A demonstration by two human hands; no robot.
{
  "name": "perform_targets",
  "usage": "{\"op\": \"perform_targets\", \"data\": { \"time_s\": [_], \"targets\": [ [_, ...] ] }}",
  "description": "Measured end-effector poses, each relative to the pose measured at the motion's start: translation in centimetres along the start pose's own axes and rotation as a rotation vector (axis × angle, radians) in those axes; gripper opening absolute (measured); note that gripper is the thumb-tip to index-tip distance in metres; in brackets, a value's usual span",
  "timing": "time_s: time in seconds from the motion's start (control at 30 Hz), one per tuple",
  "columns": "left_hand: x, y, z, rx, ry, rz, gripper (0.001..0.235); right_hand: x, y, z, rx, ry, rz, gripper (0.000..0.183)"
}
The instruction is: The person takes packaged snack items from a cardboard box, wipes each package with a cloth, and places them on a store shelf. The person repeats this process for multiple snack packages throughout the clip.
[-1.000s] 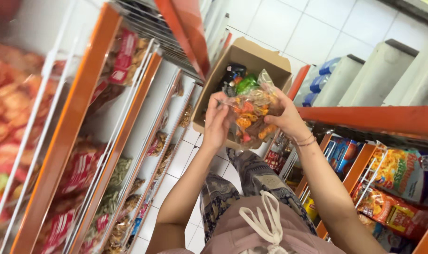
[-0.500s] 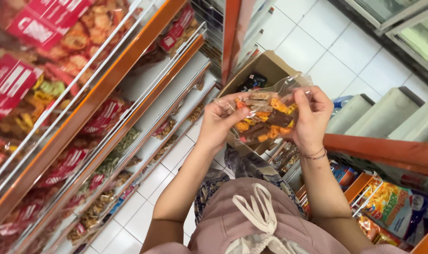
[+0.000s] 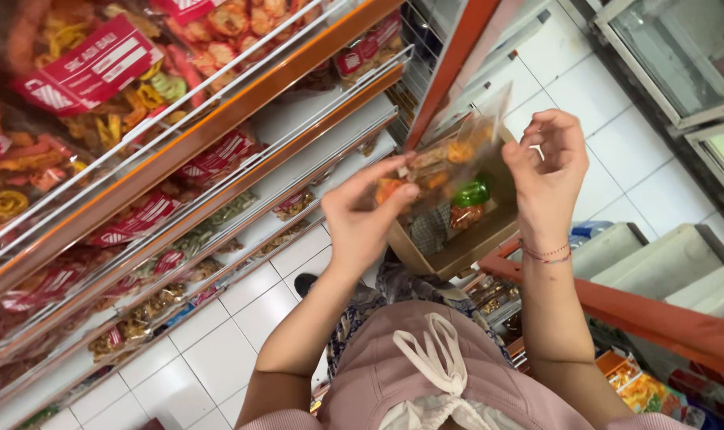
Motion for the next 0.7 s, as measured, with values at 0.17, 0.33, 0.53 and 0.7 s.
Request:
{"op": "perform_targets", "data": {
  "time_s": [0.17,0.33,0.53,0.7],
  "targets": [
    [-6.2,2.8,0.9,0.138,0.492,-0.862,0.031,-0.1,8.0,0.9,0.493,0.218,-0.580,0.081],
    [-5.9,6.4,1.3,0.521,0.467,-1.303,0.043,-3.4,8.7,2.1,0.305,0.309,-0.756,0.067],
    [-11.7,0.5,0.5,0.194,0.402,-1.058,0.060,-7.8,7.8,2.5,0.313,0.429,-0.878,0.060],
    [-10.5,-5.0,-0.6,0.106,-0.197,-0.627,0.060,-8.4,11.3,2.7,0.535,0.394,-1.031,0.063]
  ]
}}
Point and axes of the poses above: each hand's wrist, its own z-axis away from the middle knuckle, its own y-axis out of the palm, x = y × z, the point moved 8 cm from there along -z, towards the middle knuckle, and after that the axes turned 14 degrees about x, right-handed, at the moved point
